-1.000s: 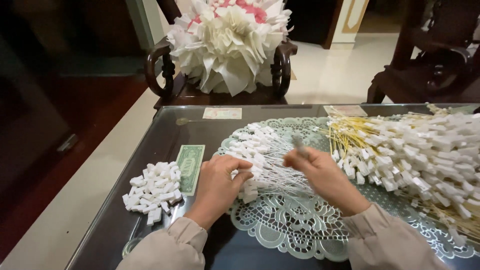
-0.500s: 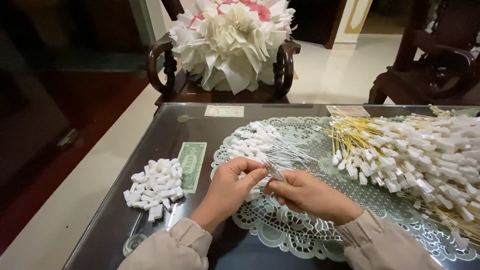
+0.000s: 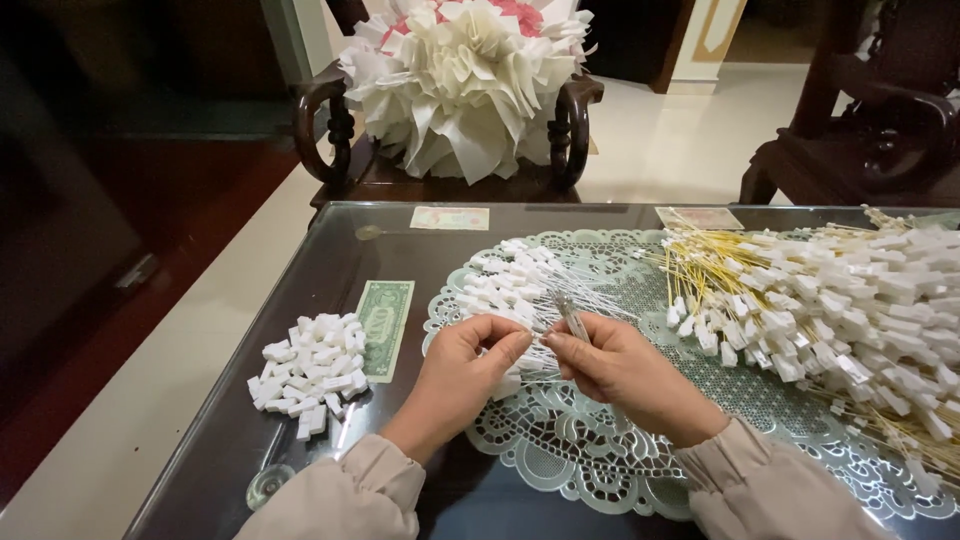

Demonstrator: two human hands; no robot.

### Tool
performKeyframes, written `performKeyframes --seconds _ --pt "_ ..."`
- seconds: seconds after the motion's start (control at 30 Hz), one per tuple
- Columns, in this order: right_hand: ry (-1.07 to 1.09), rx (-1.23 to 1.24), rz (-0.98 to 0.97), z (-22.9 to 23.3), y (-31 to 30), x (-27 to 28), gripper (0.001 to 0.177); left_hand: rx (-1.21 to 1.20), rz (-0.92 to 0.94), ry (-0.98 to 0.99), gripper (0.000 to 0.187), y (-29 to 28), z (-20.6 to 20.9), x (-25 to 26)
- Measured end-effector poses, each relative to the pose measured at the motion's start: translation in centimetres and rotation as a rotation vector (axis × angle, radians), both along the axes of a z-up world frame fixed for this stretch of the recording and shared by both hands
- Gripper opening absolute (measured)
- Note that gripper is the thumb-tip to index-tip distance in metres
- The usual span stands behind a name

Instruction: Assembling small white plastic caps onto thin wire stems on a glass table.

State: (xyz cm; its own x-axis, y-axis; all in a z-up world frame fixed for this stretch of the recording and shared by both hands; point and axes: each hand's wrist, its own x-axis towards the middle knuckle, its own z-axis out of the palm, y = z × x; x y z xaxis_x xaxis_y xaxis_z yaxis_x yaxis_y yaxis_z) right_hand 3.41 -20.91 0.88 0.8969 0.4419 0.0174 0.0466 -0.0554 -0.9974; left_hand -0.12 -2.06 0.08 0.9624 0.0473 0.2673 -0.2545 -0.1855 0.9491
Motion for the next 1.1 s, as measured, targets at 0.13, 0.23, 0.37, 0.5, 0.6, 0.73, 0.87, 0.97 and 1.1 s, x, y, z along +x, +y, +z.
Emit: performKeyframes --seconds 0.13,0.23,0.37,0.5,0.6,0.73,0.87,0.97,1.1 --pt "-0.004 0.032 0.014 -0.4 0.1 0.0 0.025 -0.011 0.009 -0.001 0.014 0.1 0.3 -0.4" --pt "-0.007 0.034 0.003 -0.1 0.3 -0.4 0.027 -0.013 0.025 0.003 0.014 0.0 0.4 -0.4" --pt "-0.039 -0.025 0.004 0.9 0.6 -1.1 0.023 -0.007 0.037 -0.002 0.016 0.1 0.5 -0.4" --pt "-0.057 -0.048 -0.010 0.5 0.5 -0.7 0.021 0.006 0.050 -0.002 0.015 0.0 0.9 -0.7" --pt "-0.042 -0.001 -0.066 0.3 0.6 -0.9 0.027 0.024 0.040 0.006 0.014 0.2 0.7 -0.5" --pt "-0.047 -0.063 -0.055 1.2 0.1 -0.8 0.023 0.031 0.063 0.004 0.013 0.0 0.4 -0.1" --pt "-0.123 -0.370 -0.111 1.7 0.7 -1.1 0.023 0.223 0.046 -0.048 0.018 2.9 1.1 -1.0" --pt "-0.058 -0.517 -0.135 1.7 0.3 -0.9 0.029 0.460 0.138 -0.127 0.017 7.6 1.8 -1.5" --pt "0.002 -0.430 -0.113 1.4 0.1 -0.8 0.033 1.038 0.382 0.083 0.022 13.5 2.5 -3.4"
